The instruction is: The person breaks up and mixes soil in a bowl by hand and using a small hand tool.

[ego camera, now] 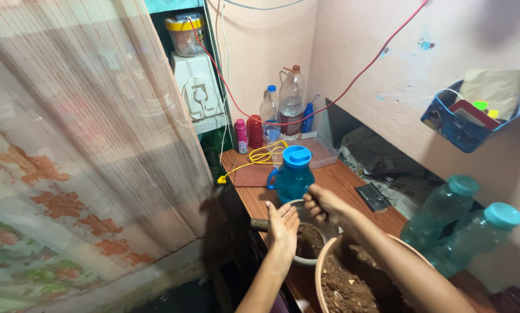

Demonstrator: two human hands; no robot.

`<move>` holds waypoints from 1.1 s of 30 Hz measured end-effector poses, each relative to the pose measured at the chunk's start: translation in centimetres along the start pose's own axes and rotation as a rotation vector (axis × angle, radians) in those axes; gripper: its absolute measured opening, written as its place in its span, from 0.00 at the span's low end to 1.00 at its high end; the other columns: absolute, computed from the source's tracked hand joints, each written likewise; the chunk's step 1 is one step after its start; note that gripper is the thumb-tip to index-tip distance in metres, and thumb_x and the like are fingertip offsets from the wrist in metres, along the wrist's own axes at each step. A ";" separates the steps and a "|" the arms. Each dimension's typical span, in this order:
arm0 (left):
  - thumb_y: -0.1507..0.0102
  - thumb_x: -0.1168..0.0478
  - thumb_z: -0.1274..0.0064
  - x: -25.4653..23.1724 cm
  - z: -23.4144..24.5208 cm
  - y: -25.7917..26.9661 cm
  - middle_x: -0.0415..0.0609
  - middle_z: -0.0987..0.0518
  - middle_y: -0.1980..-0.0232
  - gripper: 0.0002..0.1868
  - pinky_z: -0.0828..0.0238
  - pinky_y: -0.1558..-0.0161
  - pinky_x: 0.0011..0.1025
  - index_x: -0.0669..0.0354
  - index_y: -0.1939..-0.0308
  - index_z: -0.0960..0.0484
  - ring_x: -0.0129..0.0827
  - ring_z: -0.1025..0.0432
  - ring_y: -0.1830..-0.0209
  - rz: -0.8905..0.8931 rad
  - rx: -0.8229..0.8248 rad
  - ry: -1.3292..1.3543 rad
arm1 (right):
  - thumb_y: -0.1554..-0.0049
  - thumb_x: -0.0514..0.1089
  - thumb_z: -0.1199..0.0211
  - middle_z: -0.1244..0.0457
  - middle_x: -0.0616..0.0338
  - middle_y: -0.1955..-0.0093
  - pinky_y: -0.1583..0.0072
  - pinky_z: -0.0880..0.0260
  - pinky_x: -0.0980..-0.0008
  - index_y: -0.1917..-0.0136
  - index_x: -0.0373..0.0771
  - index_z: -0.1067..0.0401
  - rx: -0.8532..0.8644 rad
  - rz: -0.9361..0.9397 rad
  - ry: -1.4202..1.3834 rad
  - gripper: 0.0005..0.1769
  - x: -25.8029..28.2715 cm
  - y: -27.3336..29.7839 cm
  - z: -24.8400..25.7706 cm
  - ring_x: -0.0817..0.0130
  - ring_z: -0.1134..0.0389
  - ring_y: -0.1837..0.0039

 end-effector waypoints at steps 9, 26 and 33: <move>0.33 0.29 0.73 -2.4 1.6 1.3 0.70 0.35 0.25 0.51 0.52 0.23 0.45 0.77 0.28 0.39 0.54 0.41 0.22 -0.049 -0.003 -0.008 | 0.38 0.64 0.47 0.27 0.49 0.57 0.55 0.30 0.62 0.52 0.34 0.19 -0.302 0.034 1.324 0.31 -3.6 -10.1 3.3 0.62 0.28 0.59; 0.31 0.34 0.71 -0.9 -1.5 6.2 0.70 0.31 0.30 0.43 0.44 0.26 0.45 0.74 0.32 0.35 0.54 0.35 0.27 -0.044 0.079 0.026 | 0.38 0.53 0.42 0.28 0.59 0.57 0.52 0.28 0.72 0.49 0.33 0.21 -0.220 0.521 0.819 0.21 3.4 3.9 1.2 0.73 0.28 0.55; 0.30 0.36 0.74 0.9 -7.9 11.4 0.70 0.26 0.34 0.40 0.37 0.29 0.44 0.72 0.37 0.32 0.53 0.31 0.31 -0.062 0.192 -0.005 | 0.35 0.49 0.45 0.35 0.63 0.62 0.58 0.36 0.75 0.53 0.34 0.24 -0.123 0.430 0.460 0.17 -0.8 14.4 5.5 0.77 0.37 0.62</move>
Point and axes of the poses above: each hand's wrist, its own y-axis away from the middle knuckle, its own z-axis out of the back of the hand, x = y × z, the point moved 8 cm from there along -y, towards the middle knuckle
